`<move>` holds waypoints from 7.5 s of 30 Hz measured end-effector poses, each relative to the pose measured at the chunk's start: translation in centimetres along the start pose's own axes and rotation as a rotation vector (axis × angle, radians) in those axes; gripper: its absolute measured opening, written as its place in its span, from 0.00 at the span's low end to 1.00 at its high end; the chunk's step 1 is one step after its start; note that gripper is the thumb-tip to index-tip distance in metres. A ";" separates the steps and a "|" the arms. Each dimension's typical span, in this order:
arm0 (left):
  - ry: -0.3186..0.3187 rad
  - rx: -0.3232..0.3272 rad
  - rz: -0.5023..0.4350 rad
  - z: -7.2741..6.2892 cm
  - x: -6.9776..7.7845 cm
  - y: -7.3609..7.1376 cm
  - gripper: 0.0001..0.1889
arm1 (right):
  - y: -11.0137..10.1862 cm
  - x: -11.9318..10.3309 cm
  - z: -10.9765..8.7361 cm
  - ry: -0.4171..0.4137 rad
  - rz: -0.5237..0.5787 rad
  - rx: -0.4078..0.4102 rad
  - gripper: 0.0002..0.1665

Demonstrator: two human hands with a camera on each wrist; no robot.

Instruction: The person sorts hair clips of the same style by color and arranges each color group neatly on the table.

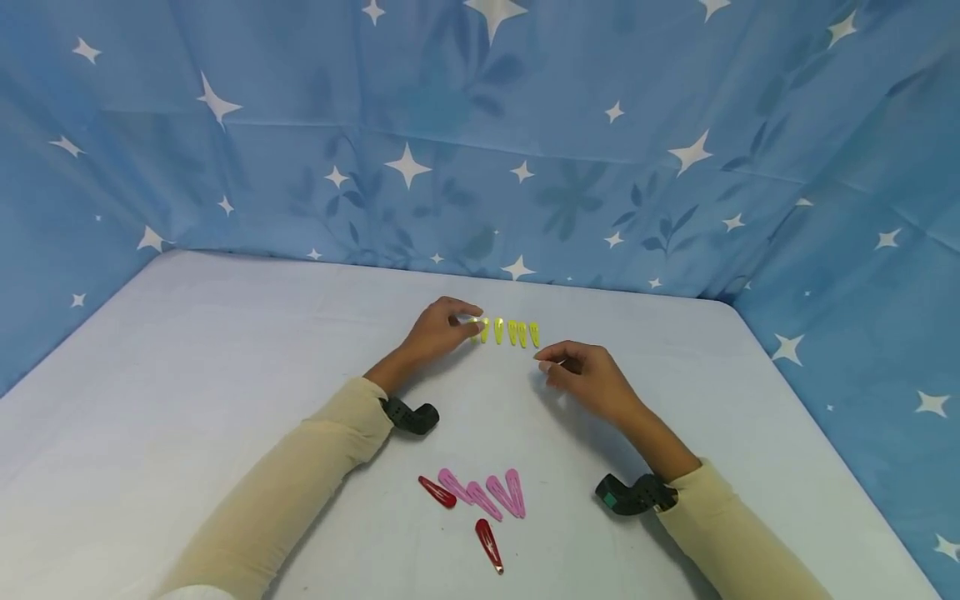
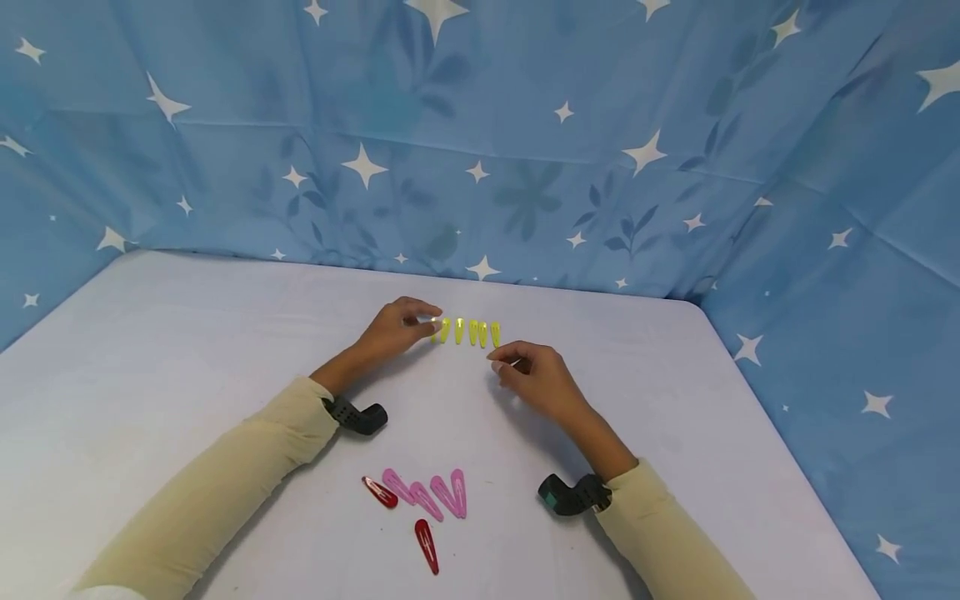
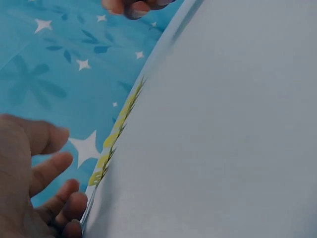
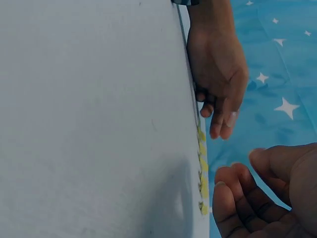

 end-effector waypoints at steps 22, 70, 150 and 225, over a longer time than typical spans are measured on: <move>0.258 -0.268 0.069 -9.4 4.7 -3.2 0.11 | 2.0 -2.9 -5.0 -0.037 -0.026 -0.245 0.11; 0.233 -0.499 0.067 -16.0 2.3 -1.7 0.03 | 4.2 -4.5 -7.9 -0.153 -0.168 -0.299 0.09; 0.146 -0.053 -0.113 -6.6 2.6 -0.9 0.09 | 3.0 -2.2 -0.4 -0.085 0.051 -0.048 0.06; 0.293 -0.314 0.189 -3.1 0.3 -1.6 0.22 | 4.7 -1.3 5.4 0.051 -0.098 -0.051 0.11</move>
Point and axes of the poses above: each hand's wrist, its own z-axis towards the middle knuckle, its own y-axis out of the palm, x = y × z, the point moved 1 cm from there along z, towards the middle knuckle, and after that the axes turned 4 degrees about -y, right-handed, at the moved point
